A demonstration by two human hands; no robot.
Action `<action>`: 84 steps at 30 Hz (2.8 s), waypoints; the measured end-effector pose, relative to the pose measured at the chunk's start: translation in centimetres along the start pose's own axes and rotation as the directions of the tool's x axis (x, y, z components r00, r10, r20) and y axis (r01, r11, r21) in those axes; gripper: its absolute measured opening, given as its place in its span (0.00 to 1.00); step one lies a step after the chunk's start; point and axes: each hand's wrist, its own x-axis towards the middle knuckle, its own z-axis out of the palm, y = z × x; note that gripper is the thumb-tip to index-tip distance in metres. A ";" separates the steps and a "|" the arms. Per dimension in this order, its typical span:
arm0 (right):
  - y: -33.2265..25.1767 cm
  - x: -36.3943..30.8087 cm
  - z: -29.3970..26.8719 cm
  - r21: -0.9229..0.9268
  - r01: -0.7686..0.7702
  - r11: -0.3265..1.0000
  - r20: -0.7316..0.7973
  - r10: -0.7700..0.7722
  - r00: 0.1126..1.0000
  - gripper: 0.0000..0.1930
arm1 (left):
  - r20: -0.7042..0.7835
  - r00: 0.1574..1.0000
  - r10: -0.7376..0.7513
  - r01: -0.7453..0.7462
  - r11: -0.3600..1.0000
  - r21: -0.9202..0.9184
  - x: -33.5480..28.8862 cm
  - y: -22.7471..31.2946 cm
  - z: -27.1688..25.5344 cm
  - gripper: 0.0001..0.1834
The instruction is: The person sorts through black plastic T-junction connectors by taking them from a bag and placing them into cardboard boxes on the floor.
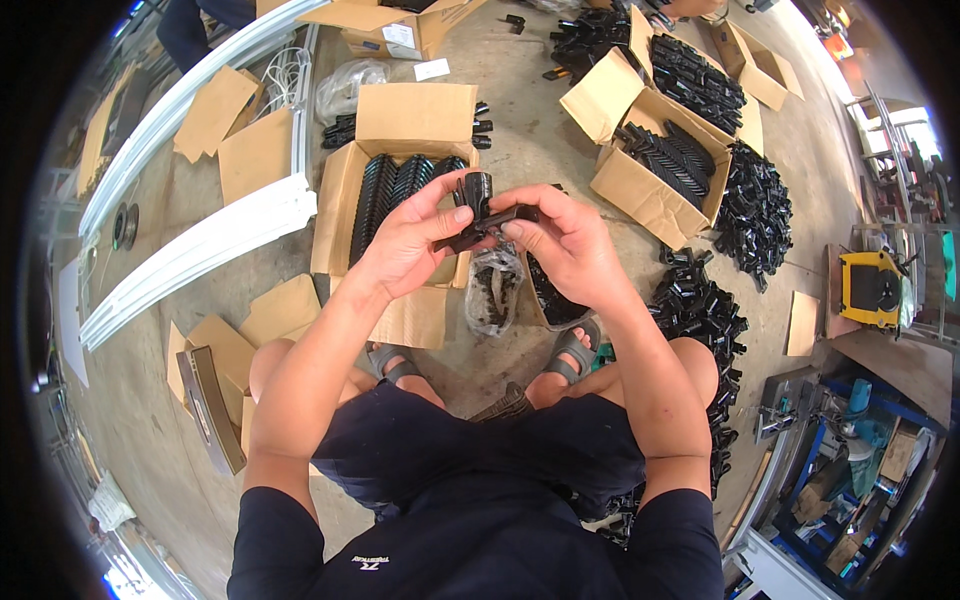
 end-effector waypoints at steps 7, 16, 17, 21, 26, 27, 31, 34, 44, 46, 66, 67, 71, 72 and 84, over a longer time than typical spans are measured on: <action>0.7 0.0 -0.4 -0.008 0.037 0.999 -0.113 -0.037 0.993 0.10 | 0.012 1.000 -0.020 0.020 0.999 -0.032 0.3 -0.6 -0.3 0.37; 0.3 0.4 0.1 -0.038 0.053 0.998 -0.059 -0.055 0.997 0.17 | -0.020 1.000 0.006 -0.006 1.000 -0.006 0.2 -1.0 -0.1 0.32; 0.3 0.5 0.7 0.088 0.079 0.993 -0.086 -0.072 0.994 0.21 | -0.072 0.996 0.045 -0.051 0.994 -0.094 0.0 -1.1 0.2 0.31; 3.5 0.6 1.6 0.051 0.152 0.987 -0.223 -0.137 0.965 0.30 | -0.214 0.961 0.178 -0.210 0.968 -0.139 0.3 -1.4 1.2 0.28; 4.0 1.2 4.4 0.172 0.072 0.982 -0.190 -0.039 0.981 0.29 | -0.232 0.933 0.275 -0.307 0.945 -0.113 0.4 -1.6 2.5 0.14; 3.9 1.4 4.6 0.232 0.089 0.969 -0.205 -0.041 0.978 0.28 | -0.234 0.933 0.272 -0.304 0.946 -0.114 0.5 -1.8 2.2 0.14; 4.2 2.0 4.1 0.322 0.126 0.938 -0.306 -0.022 0.952 0.25 | -0.220 0.945 0.242 -0.268 0.959 -0.095 0.8 -2.2 2.1 0.14; 3.8 1.7 3.6 0.279 0.055 0.959 -0.260 0.021 0.965 0.25 | -0.225 0.954 0.198 -0.217 0.974 -0.067 0.9 -1.8 1.5 0.11; 3.2 1.7 2.8 0.259 -0.033 0.965 -0.135 0.070 0.988 0.35 | -0.193 0.971 0.142 -0.122 0.987 0.108 0.8 -0.4 0.2 0.18; 2.8 1.7 2.4 0.200 -0.021 0.980 -0.132 0.048 0.990 0.35 | -0.189 0.973 0.132 -0.104 0.983 0.154 0.5 0.4 0.5 0.20; 0.7 1.2 0.5 -0.364 0.090 0.927 -0.222 -0.180 0.958 0.25 | -0.035 0.993 0.111 -0.060 0.748 0.661 1.0 0.6 0.0 0.13; 0.4 1.4 0.5 -0.534 0.135 0.835 -0.255 -0.312 0.915 0.22 | -0.039 0.993 0.112 -0.059 0.752 0.656 1.0 0.7 0.3 0.13; -3.0 0.8 0.3 -0.723 0.353 0.594 -0.098 -0.594 0.799 0.16 | -0.111 0.983 0.147 -0.061 0.829 0.555 2.6 0.7 1.3 0.14; -5.0 0.2 1.3 -0.637 0.400 0.659 -0.015 -0.530 0.848 0.15 | -0.090 0.984 0.155 -0.085 0.844 0.529 3.2 0.5 1.0 0.13; -13.8 -5.8 14.4 0.649 0.436 0.623 0.380 -0.762 0.524 0.13 | -0.176 0.943 0.281 -0.191 0.895 0.404 2.5 0.6 -1.0 0.11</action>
